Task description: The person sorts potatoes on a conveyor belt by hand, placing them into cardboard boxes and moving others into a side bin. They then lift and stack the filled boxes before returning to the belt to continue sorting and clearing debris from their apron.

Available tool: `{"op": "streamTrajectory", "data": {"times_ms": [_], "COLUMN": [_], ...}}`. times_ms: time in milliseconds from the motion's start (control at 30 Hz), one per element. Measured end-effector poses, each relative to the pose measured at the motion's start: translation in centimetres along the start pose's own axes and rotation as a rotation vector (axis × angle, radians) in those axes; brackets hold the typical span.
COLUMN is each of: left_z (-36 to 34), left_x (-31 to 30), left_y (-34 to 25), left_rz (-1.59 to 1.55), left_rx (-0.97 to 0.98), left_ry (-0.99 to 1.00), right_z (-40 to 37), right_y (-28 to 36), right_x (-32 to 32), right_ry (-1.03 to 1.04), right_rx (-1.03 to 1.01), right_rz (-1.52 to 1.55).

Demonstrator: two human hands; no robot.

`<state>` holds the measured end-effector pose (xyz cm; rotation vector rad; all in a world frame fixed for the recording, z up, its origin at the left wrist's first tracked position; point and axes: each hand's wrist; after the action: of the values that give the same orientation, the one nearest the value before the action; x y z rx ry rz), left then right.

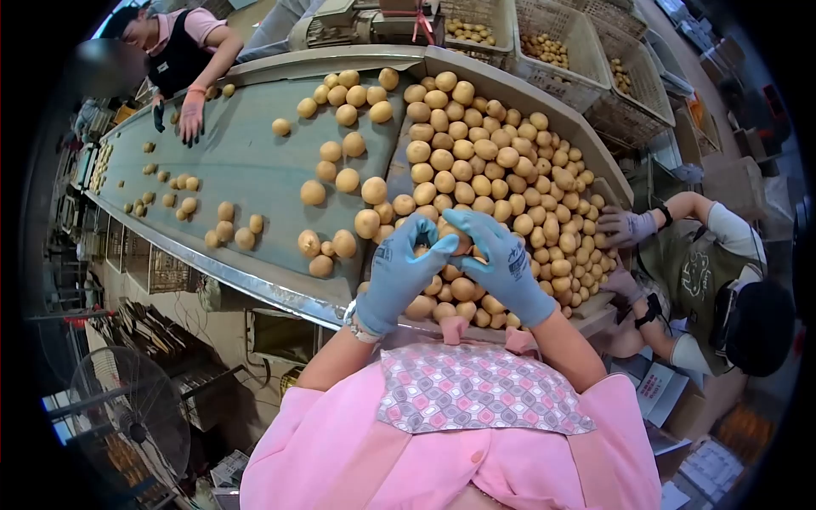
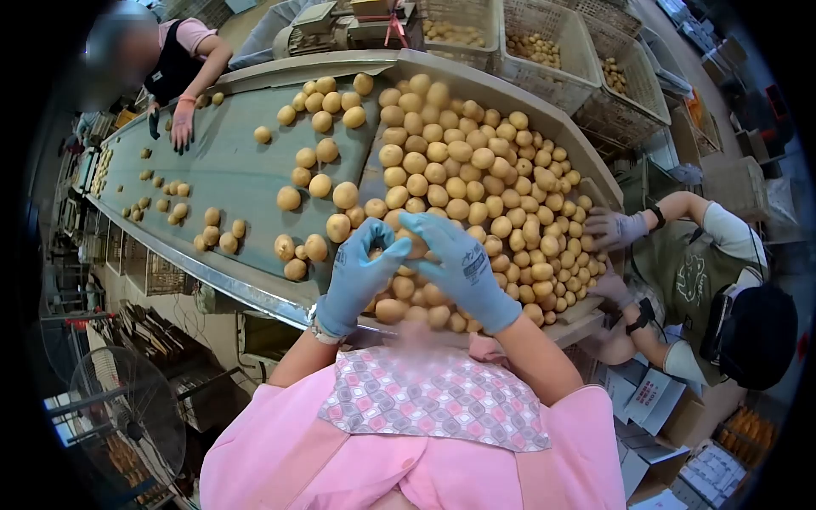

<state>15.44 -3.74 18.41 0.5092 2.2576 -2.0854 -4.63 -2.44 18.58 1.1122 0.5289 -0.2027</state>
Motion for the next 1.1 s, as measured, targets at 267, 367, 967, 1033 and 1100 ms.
{"op": "streamTrajectory", "data": {"times_ms": [267, 367, 967, 1033, 1100], "left_z": [-2.3, -4.3, -7.0, -5.3, -3.7], "left_x": [-0.9, -5.1, -11.7, -9.6, -8.2], "left_y": [1.0, 0.1, 1.4, 1.9, 1.9], "left_rz": [-0.391, -0.368, -1.419, -1.656, -1.694], "left_rx": [-0.173, -0.259, -0.356, -0.408, -0.426], "left_ry": [0.05, 0.177, 0.198, 0.284, 0.361], "right_z": [-0.9, -0.3, 3.0, 2.3, 0.8], "right_y": [1.5, 2.4, -0.2, 0.1, -0.3], "right_x": [1.0, 1.5, 4.2, 2.9, 1.9], "right_ry": [0.028, 0.116, 0.125, 0.076, 0.004], "right_rx": [0.087, 0.241, 0.787, 0.77, 0.74], "right_rz": [0.267, 0.475, 1.593, 1.547, 1.36]}}
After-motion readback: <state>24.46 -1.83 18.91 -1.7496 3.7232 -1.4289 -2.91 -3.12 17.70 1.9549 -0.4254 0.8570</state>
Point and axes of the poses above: each hand's wrist, its own z-axis towards the middle knuckle, its own x-axis out of the palm, y = z × x, and after that the axes turned 4 degrees about -x, right-handed
